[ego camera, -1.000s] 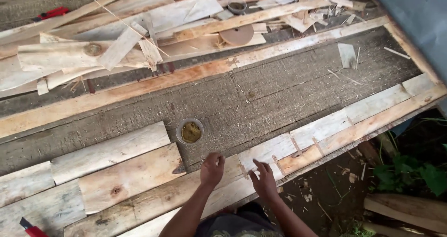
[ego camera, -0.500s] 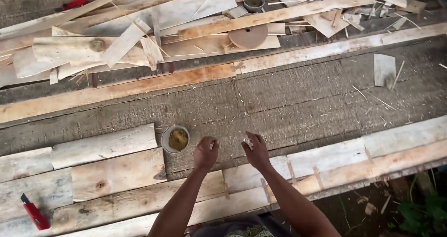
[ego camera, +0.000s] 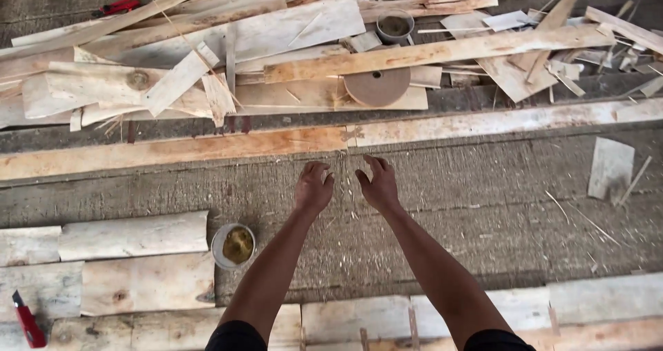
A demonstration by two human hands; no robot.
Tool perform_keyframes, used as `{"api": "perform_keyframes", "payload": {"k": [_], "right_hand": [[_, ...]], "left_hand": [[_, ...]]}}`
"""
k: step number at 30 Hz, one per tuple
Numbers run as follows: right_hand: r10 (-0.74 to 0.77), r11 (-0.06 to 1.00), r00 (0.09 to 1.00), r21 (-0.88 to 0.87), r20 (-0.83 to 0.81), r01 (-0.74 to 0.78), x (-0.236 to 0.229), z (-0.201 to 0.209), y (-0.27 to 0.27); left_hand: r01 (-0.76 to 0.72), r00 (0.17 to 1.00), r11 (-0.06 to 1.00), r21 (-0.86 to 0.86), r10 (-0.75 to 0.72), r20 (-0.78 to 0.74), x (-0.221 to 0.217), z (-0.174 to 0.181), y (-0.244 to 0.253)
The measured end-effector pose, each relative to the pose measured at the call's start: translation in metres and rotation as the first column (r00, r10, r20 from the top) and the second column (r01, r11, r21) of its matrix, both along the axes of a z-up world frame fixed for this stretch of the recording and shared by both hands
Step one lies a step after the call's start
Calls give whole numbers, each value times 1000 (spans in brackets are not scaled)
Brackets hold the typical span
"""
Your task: The person arranges wooden planks on a workbench, uses a red utility knife to mark and trim edges, and applies a paste-like substance from a small container to the plank surfaces. The person also uses a wooden ruler to measure and align the planks before pressing them into place.
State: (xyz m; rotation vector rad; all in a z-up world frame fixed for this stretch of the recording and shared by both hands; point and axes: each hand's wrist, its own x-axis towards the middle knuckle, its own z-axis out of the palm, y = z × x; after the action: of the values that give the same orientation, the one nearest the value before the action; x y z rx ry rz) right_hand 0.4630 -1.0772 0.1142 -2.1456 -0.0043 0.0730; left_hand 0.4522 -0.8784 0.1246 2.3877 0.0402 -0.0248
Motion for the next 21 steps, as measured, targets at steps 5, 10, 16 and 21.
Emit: {"api": "perform_keyframes", "payload": {"k": [5,10,16,21], "right_hand": [[10,997,1000,-80,18,-8,97,-35,3],[29,991,994,-136,108,-14,169,-69,17],[34,988,965,-153,262,7,212,-108,34],[-3,992,992,-124,130,19,213,-92,36]], "left_hand": [[32,998,999,23,-31,-63,87,-13,-13],[26,998,994,109,-20,-54,166,-30,-27],[-18,1000,962,271,13,18,249,-105,-26],[-124,991,970,210,109,84,274,-111,-32]]}}
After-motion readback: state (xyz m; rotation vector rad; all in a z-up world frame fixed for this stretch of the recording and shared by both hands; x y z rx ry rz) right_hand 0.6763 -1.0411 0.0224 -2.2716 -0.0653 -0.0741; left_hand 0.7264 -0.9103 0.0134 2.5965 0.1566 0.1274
